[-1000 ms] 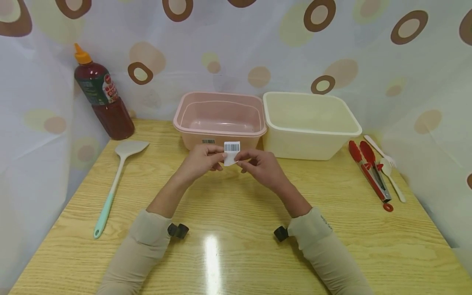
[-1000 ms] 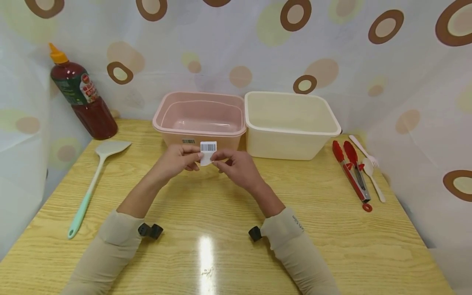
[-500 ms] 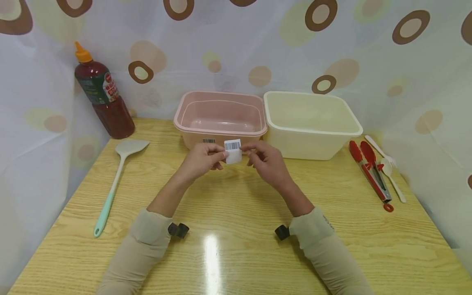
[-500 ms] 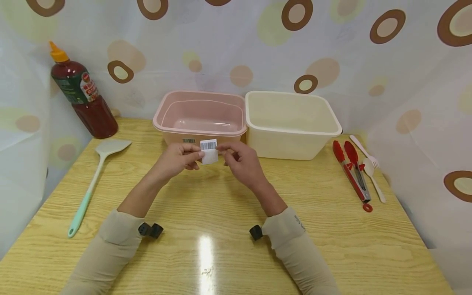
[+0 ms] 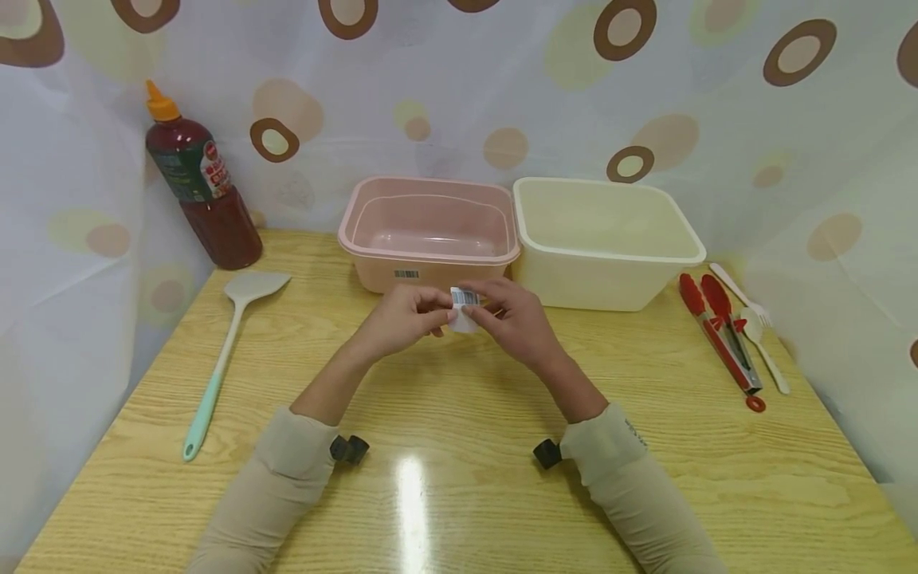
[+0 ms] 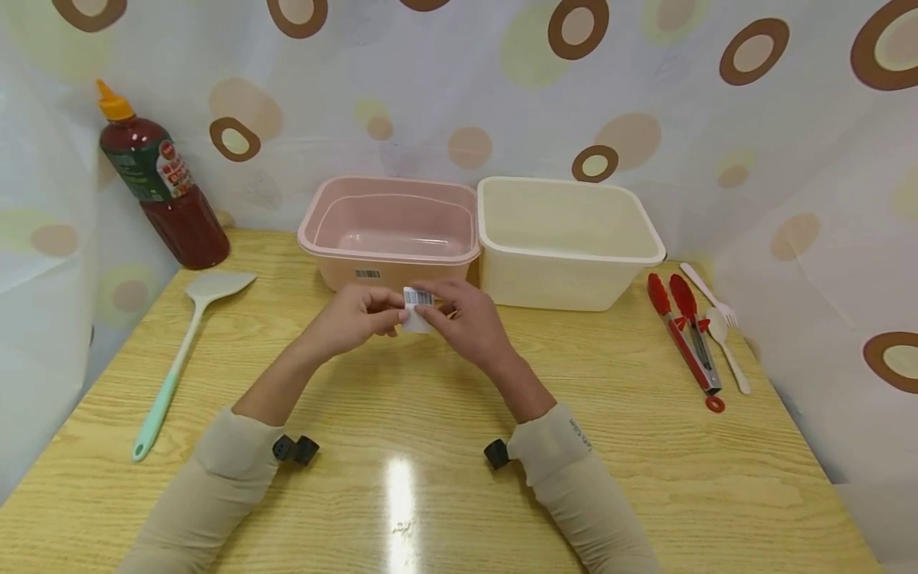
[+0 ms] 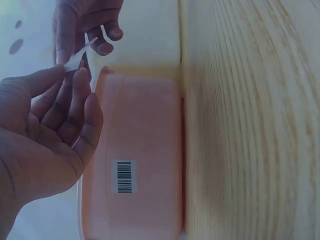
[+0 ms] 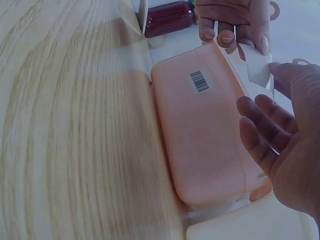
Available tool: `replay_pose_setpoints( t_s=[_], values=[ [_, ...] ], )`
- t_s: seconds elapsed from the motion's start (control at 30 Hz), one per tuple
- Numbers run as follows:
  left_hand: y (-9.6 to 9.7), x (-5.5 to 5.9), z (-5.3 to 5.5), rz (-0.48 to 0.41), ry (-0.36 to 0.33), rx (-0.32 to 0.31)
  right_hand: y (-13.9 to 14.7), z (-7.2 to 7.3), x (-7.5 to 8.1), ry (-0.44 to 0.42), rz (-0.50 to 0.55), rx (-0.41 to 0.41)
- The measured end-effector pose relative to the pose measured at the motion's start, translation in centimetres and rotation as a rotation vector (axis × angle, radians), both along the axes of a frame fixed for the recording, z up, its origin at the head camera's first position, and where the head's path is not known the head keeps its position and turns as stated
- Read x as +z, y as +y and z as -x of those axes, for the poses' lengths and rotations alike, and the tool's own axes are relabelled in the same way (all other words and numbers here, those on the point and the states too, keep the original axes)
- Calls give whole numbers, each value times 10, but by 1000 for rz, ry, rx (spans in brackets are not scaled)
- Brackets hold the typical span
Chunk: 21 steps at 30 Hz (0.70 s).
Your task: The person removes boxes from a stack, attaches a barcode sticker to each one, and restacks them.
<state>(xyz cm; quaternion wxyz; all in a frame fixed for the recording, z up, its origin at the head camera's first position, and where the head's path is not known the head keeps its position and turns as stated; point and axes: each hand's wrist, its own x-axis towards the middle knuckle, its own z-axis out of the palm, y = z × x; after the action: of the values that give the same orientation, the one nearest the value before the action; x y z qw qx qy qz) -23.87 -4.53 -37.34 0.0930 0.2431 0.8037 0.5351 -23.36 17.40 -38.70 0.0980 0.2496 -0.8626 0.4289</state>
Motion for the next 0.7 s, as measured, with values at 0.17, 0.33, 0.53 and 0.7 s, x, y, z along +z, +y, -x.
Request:
replay_pose_setpoints(
  t_s=[0.17,0.33,0.53,0.7],
  values=[
    [1,3,-1,9,16,0,0,0,-1,-25,31,-5],
    [3,4,-1,-1,19,15,0,0,-1,-55,62,-1],
    [2,3,-2,17,32,37,-2,-2,-2,-65,62,20],
    [1,4,-2,10,38,38,-3,-2,-2,-29,15,15]
  ],
)
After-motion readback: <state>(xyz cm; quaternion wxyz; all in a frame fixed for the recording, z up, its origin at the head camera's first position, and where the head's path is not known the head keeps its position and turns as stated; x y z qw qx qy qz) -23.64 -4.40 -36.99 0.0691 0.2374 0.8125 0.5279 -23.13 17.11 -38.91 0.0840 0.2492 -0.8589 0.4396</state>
